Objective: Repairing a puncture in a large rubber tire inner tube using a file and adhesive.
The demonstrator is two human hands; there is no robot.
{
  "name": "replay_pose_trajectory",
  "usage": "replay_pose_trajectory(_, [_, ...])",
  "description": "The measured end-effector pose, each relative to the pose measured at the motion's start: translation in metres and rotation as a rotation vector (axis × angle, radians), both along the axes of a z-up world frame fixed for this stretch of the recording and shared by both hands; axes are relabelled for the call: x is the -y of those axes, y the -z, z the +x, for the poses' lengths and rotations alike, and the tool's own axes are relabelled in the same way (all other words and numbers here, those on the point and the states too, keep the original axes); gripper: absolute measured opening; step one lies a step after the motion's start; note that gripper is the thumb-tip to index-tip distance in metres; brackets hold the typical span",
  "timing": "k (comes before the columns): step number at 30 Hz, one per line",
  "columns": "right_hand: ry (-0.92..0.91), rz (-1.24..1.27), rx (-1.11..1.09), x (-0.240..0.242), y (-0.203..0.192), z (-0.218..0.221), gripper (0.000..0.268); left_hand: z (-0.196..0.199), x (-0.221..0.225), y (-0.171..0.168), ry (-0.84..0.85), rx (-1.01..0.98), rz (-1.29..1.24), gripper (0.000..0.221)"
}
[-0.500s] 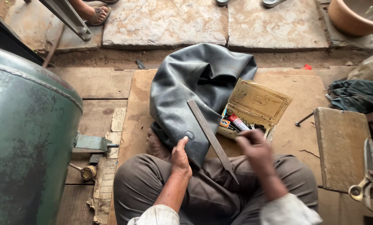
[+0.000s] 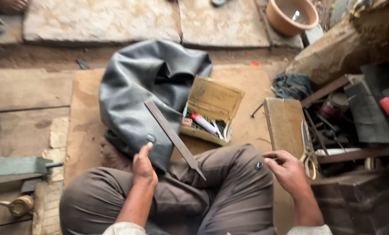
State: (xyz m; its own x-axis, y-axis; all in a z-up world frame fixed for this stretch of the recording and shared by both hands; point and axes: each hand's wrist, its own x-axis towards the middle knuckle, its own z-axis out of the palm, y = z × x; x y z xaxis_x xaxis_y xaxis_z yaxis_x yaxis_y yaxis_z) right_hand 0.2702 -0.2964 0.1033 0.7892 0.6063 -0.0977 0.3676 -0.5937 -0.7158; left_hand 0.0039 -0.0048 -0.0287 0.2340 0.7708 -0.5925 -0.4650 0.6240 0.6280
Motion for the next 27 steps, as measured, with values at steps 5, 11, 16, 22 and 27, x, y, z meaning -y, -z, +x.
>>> replay_pose_trajectory(5, [0.048,0.251,0.060,-0.050,-0.004,-0.035,0.019,-0.007,0.010,0.032,0.028,0.053,0.054,0.033])
replay_pose_trajectory(11, [-0.287,0.110,0.011,-0.138,0.021,-0.113,0.027,-0.012,0.028,0.069,0.081,0.007,0.051,0.017])
replay_pose_trajectory(16, [-0.390,0.061,0.393,-0.158,0.077,-0.134,0.052,-0.011,0.016,0.122,0.078,0.029,0.038,0.017])
replay_pose_trajectory(22, [-0.497,-0.196,0.253,-0.165,0.089,-0.128,0.068,0.004,0.004,0.147,-0.002,-0.071,-0.053,0.024])
replay_pose_trajectory(27, [-0.437,-0.228,0.162,-0.176,0.098,-0.124,0.060,0.009,0.002,0.155,-0.013,-0.057,-0.029,0.049])
